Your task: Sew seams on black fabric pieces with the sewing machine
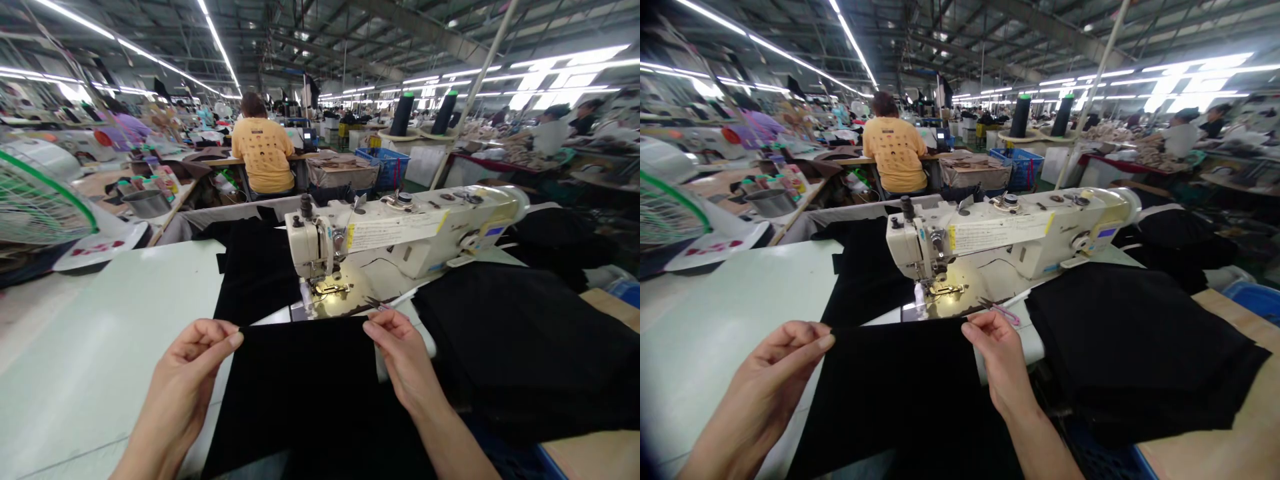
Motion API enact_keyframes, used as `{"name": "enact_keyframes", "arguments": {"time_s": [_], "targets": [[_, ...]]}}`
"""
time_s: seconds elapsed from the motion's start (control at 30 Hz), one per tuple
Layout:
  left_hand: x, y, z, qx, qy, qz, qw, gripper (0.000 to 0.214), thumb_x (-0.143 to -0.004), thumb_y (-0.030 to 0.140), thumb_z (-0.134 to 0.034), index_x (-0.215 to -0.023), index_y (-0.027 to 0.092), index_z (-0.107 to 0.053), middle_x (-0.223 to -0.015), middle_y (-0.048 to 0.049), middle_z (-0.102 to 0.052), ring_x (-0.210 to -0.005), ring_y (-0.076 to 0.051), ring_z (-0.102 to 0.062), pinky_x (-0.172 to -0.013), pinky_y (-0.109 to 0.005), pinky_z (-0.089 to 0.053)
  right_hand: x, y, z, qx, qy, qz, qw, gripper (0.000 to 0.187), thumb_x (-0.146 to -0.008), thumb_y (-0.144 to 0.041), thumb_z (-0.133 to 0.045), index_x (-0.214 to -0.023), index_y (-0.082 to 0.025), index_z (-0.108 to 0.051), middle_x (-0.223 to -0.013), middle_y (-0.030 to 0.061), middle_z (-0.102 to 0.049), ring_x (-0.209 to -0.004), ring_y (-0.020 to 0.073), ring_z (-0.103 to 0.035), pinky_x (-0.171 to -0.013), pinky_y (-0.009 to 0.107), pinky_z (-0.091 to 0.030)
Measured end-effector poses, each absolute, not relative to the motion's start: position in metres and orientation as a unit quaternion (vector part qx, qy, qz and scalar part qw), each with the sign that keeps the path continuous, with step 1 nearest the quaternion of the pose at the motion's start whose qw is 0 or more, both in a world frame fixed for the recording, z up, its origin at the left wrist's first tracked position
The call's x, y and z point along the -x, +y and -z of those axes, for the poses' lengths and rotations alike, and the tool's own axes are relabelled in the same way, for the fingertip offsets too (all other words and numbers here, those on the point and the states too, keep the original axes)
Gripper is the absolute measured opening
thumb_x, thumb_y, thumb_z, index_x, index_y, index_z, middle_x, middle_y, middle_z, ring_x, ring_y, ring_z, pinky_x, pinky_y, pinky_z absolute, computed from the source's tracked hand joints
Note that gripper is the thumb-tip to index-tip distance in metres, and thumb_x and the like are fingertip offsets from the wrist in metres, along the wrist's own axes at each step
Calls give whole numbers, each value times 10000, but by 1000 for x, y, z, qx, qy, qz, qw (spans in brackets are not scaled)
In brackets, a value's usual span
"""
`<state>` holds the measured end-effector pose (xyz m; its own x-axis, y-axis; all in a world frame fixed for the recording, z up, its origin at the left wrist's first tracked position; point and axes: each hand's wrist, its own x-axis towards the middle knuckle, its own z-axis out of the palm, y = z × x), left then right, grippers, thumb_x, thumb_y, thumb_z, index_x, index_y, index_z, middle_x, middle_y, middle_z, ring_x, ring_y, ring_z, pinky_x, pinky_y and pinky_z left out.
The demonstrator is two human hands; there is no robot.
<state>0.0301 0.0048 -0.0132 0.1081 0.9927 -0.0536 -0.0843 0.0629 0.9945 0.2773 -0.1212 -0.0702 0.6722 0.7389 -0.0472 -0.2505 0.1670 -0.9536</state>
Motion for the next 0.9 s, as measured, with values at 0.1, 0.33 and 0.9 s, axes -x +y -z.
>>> {"name": "enact_keyframes", "arguments": {"time_s": [0.1, 0.33, 0.9], "targets": [[-37, 29, -1, -600, 456, -448, 482, 307, -578, 289, -835, -591, 189, -546, -726, 7, -684, -718, -148, -597, -666, -229, -459, -271, -128, 72, 544, -259, -352, 717, 255, -692, -345, -835, -798, -221, -638, -848, 1, -647, -815, 170, -608, -761, 290, -505], [-106, 72, 21, -856, 364, -219, 294, 226, -631, -2, -557, -561, 206, -507, -553, 48, -540, -544, -134, -480, -564, -265, -327, -234, -168, 102, 574, -583, -206, 537, 146, -871, -96, -520, -869, -239, -548, -805, -9, -570, -737, 147, -576, -679, 249, -494], [-150, 105, 71, -825, 370, -216, 369, 168, -627, 101, -658, -660, 200, -527, -592, 55, -557, -556, -118, -511, -546, -243, -388, -247, -153, 105, 571, -714, 38, 402, 251, -834, -3, -480, -932, -203, -596, -822, 45, -651, -736, 206, -638, -655, 339, -530]]}}
